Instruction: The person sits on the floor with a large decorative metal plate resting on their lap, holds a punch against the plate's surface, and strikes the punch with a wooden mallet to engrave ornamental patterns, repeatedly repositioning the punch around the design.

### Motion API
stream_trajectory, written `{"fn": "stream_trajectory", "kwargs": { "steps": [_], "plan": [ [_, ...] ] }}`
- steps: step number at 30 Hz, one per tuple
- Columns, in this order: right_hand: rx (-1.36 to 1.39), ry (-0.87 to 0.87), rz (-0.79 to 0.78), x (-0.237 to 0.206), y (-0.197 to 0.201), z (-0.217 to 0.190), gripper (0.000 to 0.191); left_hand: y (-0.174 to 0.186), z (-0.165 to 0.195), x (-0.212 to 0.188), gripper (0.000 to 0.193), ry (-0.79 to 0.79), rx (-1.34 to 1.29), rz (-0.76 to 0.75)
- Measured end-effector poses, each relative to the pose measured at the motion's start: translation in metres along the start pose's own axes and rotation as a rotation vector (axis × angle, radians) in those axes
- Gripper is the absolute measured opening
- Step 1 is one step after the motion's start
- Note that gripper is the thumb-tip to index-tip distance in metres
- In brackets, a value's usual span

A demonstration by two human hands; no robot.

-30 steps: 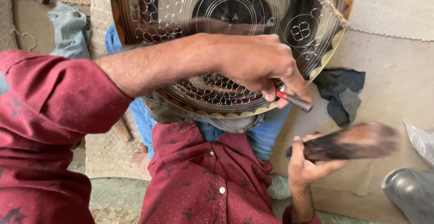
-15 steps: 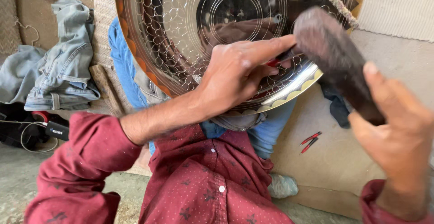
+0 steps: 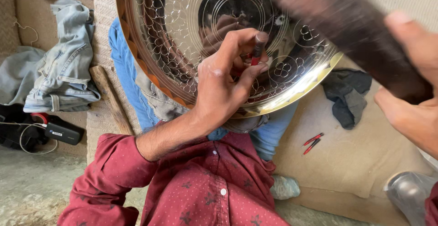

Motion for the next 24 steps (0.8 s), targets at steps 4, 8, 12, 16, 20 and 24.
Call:
{"fn": "stream_trajectory", "kwargs": {
  "steps": [4,8,12,16,20,24],
  "plan": [
    [-0.235,-0.043,-0.087,-0.002,-0.001,0.014,0.072,-0.001,0.003,0.008,0.047,-0.066,0.014,-0.047],
    [-0.146,-0.197,0.08,-0.043,-0.011,0.06,0.051,0.001,0.011,0.017,0.047,-0.206,0.108,-0.186],
    [-0.015,-0.471,0.267,-0.098,-0.029,0.105,0.014,-0.005,0.016,0.03,0.051,-0.301,0.107,-0.412],
    [0.506,-0.417,0.513,-0.138,-0.047,0.079,0.018,-0.011,0.015,0.041,0.058,-0.389,0.104,-0.557],
    [0.472,-0.339,0.662,-0.127,-0.059,0.042,0.023,-0.016,0.013,0.045,0.059,-0.428,0.08,-0.629],
    [-0.05,-0.204,0.538,-0.106,-0.072,0.015,0.04,-0.02,0.013,0.048,0.06,-0.479,0.082,-0.677]
  ]
}}
Point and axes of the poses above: each hand's wrist, its own x-axis towards the middle knuckle, its own y-axis out of the back of the hand, z = x × y, the point moved 5 cm from there along x, towards the middle knuckle, and after that the axes turned 3 degrees about -y, right-handed, at the moved point
